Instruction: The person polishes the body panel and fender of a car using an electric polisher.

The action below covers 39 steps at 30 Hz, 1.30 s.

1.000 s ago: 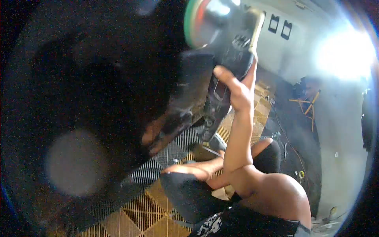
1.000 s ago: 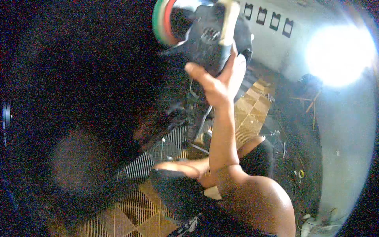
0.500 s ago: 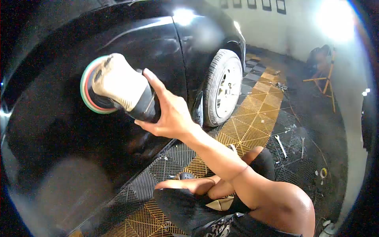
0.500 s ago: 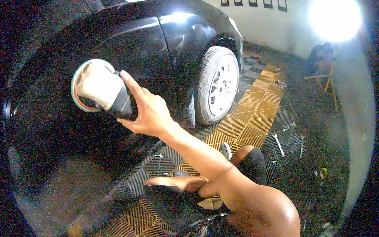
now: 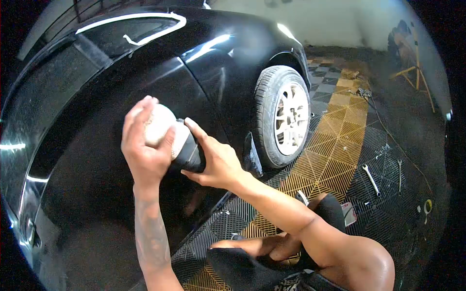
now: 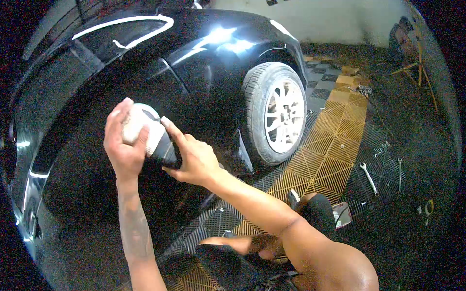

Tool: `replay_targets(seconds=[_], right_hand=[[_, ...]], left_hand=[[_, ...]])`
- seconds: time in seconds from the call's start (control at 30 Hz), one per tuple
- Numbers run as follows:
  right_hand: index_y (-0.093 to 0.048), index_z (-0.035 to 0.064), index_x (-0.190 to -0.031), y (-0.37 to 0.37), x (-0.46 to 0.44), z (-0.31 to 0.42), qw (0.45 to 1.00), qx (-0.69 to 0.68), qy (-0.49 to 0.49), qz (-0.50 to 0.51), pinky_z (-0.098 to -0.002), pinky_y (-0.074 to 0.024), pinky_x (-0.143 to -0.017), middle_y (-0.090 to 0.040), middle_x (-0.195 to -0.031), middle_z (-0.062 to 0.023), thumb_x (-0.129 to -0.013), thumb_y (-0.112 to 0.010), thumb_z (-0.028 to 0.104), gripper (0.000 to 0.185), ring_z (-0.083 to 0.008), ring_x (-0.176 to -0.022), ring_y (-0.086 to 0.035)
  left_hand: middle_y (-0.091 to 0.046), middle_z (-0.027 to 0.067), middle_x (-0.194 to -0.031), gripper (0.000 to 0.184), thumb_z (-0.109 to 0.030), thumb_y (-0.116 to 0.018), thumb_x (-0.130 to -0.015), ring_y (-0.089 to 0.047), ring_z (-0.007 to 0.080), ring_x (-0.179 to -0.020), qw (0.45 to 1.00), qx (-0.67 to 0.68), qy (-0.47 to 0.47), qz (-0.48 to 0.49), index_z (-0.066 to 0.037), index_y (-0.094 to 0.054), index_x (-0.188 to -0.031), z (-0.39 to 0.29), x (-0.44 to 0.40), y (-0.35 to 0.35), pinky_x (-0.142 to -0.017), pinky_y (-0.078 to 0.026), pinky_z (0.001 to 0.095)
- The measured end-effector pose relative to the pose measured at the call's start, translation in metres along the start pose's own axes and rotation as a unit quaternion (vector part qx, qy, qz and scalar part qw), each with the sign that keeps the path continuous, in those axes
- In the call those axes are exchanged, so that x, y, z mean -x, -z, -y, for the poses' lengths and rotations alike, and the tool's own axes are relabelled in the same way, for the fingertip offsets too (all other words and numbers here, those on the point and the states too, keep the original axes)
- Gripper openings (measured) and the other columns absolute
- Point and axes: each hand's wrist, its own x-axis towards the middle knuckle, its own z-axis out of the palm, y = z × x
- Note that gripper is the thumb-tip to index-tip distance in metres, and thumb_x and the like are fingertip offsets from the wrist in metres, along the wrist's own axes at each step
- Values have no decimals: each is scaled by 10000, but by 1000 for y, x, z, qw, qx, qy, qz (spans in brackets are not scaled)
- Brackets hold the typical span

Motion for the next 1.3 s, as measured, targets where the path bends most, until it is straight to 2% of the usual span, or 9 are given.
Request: replay_targets(seconds=[0.2, 0.27, 0.37, 0.47, 0.6, 0.8, 0.97, 1.1, 1.3], right_hand=[[-182, 130, -1561, 15, -12, -19, 999, -7, -29, 17, -455, -516, -918, -633, -1138, -265, -664, -853, 313, 1135, -419, -1047, -639], [-123, 143, -1576, 22, -8, -44, 985, -140, 98, -31, -475, -498, -971, -578, -1235, -319, -660, -858, 325, 1188, -460, -1106, -610], [-103, 108, -1576, 41, 46, -91, 974, -204, 0, 102, -439, -437, -1057, -578, -1311, -269, -723, -857, 410, 1178, -409, -1201, -589], [-396, 65, -1471, 21, 89, -125, 948, -288, -124, 51, -371, -520, -882, -696, -1045, -190, -897, -672, 481, 761, -258, -961, -687], [-566, 9, -1277, 53, 73, -137, 944, -266, -182, 64, -374, -515, -827, -688, -938, -162, -943, -614, 471, 572, -200, -853, -641], [-585, 26, -1089, 122, 59, -177, 943, -247, -216, 43, -251, -469, -557, -567, -713, 15, -990, -574, 431, 417, -75, -601, -532], [-613, 38, -1188, 121, 82, -196, 948, -232, -220, 11, -282, -465, -584, -578, -694, -11, -968, -620, 390, 415, -86, -628, -531], [-643, 19, -1196, 123, 94, -208, 968, -172, -185, 8, -375, -498, -938, -716, -1067, -171, -806, -792, 408, 570, -242, -1008, -672], [-671, 6, -1106, 103, 106, -208, 957, -196, -213, -23, -361, -519, -888, -728, -993, -191, -745, -813, 232, 448, -260, -955, -708]], left_hand=[[-716, 155, -1097, 261, -45, -672, -890, -677, 194, -1018, 981, 148, 114, -53, 29, -675, -1140, 16, -21, -36, -928, -515, 309], [-720, 150, -1082, 240, -37, -660, -885, -681, 198, -987, 980, 157, 117, -41, 38, -687, -1111, 24, -35, -39, -921, -518, 313], [-720, 155, -1085, 271, -44, -652, -882, -682, 204, -975, 974, 178, 131, -41, 50, -681, -1134, 33, -64, -47, -911, -524, 315], [-733, 156, -999, 257, -77, -692, -845, -702, 187, -897, 967, 203, 151, -35, 57, -705, -1064, 35, -96, -73, -851, -544, 292], [-742, 131, -981, 240, -92, -700, -838, -701, 165, -873, 961, 242, 136, -8, 25, -731, -1045, 41, -122, -122, -836, -537, 273], [-735, 161, -1039, 287, -82, -663, -872, -698, 193, -961, 936, 320, 143, -8, 62, -697, -1118, 38, -141, -186, -898, -530, 295], [-724, 162, -1056, 266, -46, -628, -866, -697, 195, -947, 946, 294, 140, 4, 88, -684, -1088, 26, -128, -222, -892, -531, 288], [-717, 169, -1075, 287, -88, -594, -903, -686, 206, -970, 942, 307, 134, 21, 89, -662, -1118, 14, -110, -233, -909, -523, 303], [-704, 171, -1082, 267, -79, -551, -944, -686, 214, -959, 930, 337, 123, 73, 84, -648, -1131, 15, -103, -248, -887, -538, 322]])
